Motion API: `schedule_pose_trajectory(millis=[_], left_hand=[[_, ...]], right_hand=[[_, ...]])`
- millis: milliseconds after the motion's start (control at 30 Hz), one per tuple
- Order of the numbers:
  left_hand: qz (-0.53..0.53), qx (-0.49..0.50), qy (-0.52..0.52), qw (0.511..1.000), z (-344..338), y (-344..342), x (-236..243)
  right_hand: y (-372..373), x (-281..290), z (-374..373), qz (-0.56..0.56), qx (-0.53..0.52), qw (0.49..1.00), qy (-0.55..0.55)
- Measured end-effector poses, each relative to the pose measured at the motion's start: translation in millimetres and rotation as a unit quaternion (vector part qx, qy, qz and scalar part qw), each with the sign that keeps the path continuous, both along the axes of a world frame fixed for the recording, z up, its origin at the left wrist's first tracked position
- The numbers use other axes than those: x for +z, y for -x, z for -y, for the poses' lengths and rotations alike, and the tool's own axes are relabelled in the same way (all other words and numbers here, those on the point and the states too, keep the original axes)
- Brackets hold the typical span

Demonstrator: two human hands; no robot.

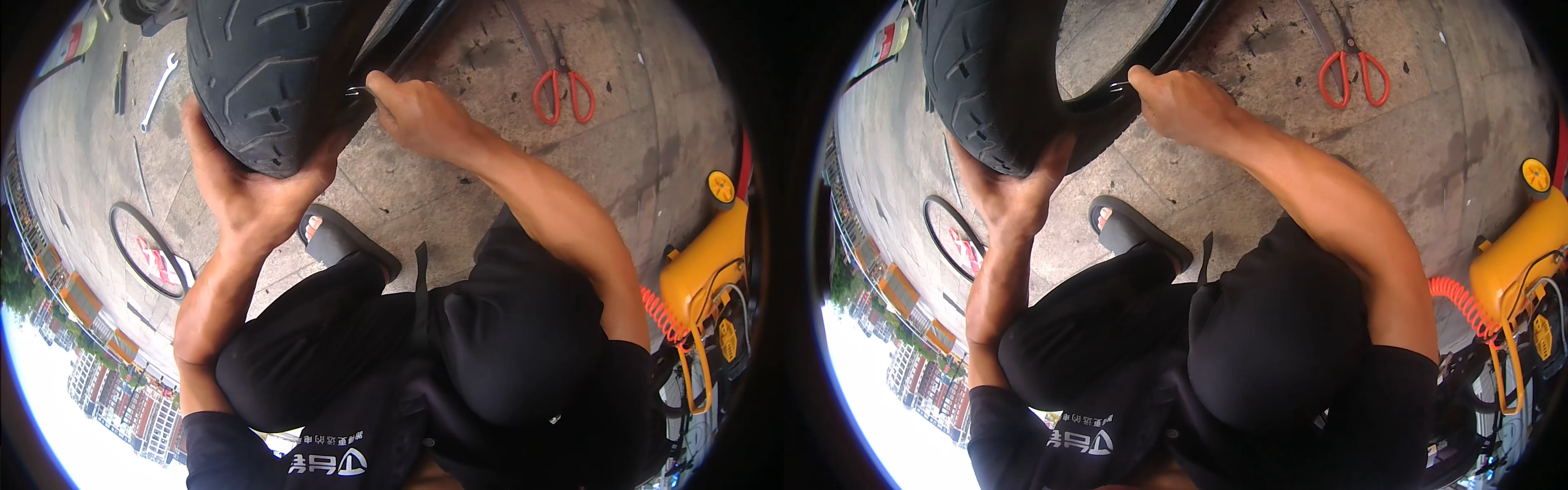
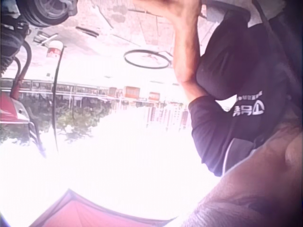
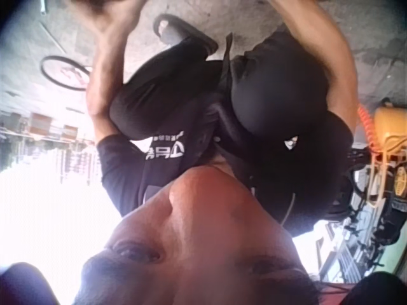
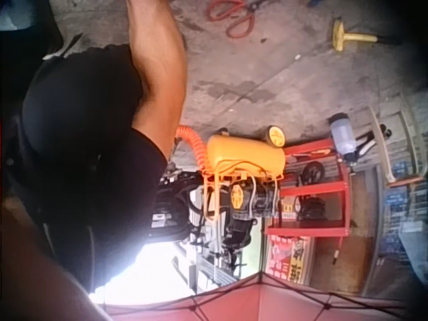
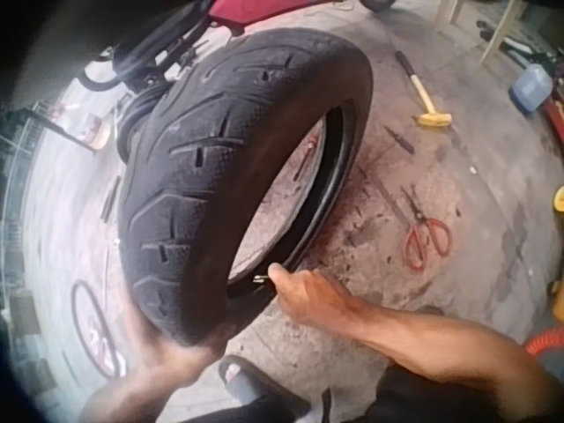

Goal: The person holds a motorcycle tire and uses a red tire lever to pry the tire bead over the rim edge, working around the circumference to seat the tire onto the rim.

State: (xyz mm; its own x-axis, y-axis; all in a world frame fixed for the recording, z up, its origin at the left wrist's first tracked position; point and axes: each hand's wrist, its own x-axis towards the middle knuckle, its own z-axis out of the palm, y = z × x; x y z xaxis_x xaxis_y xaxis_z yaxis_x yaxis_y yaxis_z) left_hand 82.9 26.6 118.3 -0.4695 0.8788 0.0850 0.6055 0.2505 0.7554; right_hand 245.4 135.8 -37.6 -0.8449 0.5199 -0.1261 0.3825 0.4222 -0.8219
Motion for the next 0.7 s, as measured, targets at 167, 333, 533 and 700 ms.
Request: schedule_pose_trajectory(millis=[167,333,533,700], left_hand=[[0.068,0.010,0.016,0.997,-4,1,4],[0.057,0.000,-0.001,0.998,-12,1,7],[0.065,-0.024,-0.005,0.998,-21,0,10],[0.053,-0.011,0.018,0.998,-23,-4,14]], right_hand=[[-6,-26,-43,0.079,-0.053,0.987,-0.129],[-12,-28,-76,0.193,-0.091,0.962,-0.173],[-12,-27,-69,0.188,-0.014,0.971,-0.150],[-10,-16,-82,0.190,-0.032,0.958,-0.212]])
